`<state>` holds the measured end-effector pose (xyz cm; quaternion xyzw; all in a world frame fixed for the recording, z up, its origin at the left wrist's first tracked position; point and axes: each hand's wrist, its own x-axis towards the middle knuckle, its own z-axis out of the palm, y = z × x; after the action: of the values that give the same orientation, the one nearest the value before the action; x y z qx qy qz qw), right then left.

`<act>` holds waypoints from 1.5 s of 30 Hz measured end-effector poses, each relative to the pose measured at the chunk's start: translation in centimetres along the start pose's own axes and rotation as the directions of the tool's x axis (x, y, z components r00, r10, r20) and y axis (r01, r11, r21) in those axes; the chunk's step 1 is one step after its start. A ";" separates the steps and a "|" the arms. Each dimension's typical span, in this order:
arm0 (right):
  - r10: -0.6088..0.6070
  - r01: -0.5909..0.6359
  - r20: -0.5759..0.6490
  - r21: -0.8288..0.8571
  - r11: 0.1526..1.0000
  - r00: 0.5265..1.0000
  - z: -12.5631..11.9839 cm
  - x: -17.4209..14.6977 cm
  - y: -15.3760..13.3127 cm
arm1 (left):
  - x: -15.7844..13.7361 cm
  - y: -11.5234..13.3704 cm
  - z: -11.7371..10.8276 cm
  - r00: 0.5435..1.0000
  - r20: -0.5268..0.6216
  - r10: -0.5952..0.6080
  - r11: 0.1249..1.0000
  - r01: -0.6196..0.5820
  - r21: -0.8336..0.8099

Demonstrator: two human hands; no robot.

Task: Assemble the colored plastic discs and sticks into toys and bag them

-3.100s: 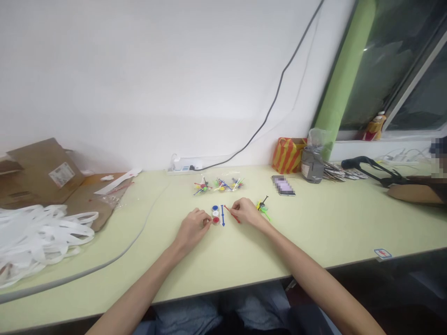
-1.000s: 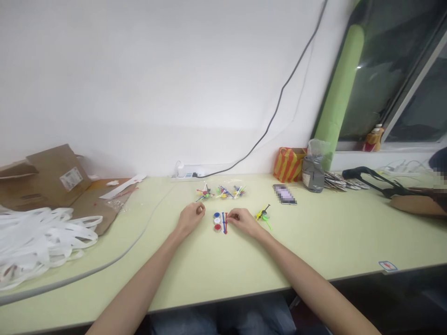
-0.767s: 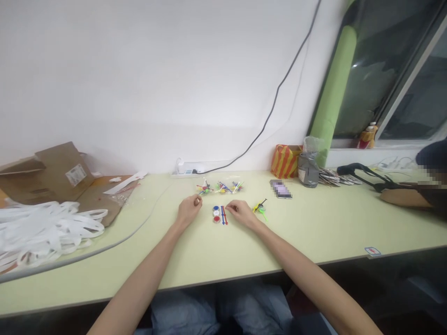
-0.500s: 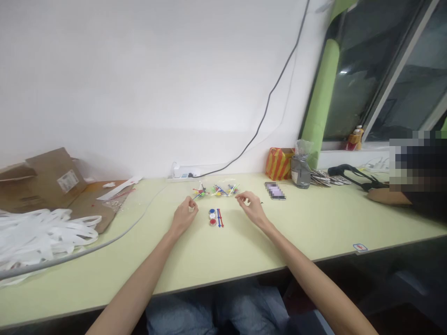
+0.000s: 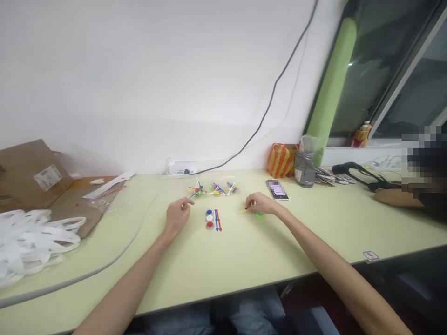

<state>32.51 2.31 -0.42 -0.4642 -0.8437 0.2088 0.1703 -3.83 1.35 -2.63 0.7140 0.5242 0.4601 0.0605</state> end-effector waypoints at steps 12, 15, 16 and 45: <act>0.082 -0.082 -0.033 -0.018 0.996 0.996 -0.3 1.0 1.2 | 0.0 0.1 -0.4 0.999 0.007 -0.048 0.998 0.048 0.040; 0.084 -0.085 -0.047 -0.021 0.996 0.995 -0.6 0.7 1.0 | -0.3 0.4 -0.8 0.999 0.005 -0.047 0.998 0.047 0.044; 0.081 -0.082 -0.049 -0.024 0.996 0.996 -0.7 0.6 0.9 | -0.4 0.6 -0.8 0.999 0.005 -0.044 0.998 0.043 0.043; -0.141 0.281 -0.243 0.798 0.533 0.960 6.5 -1.1 -13.0 | -5.2 9.1 1.9 0.956 0.171 0.238 0.950 -0.193 -0.244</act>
<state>20.66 -6.17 0.52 -0.2387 -0.6816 0.5218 0.4540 3.73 -6.10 -1.62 0.7980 0.3788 0.4468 0.1421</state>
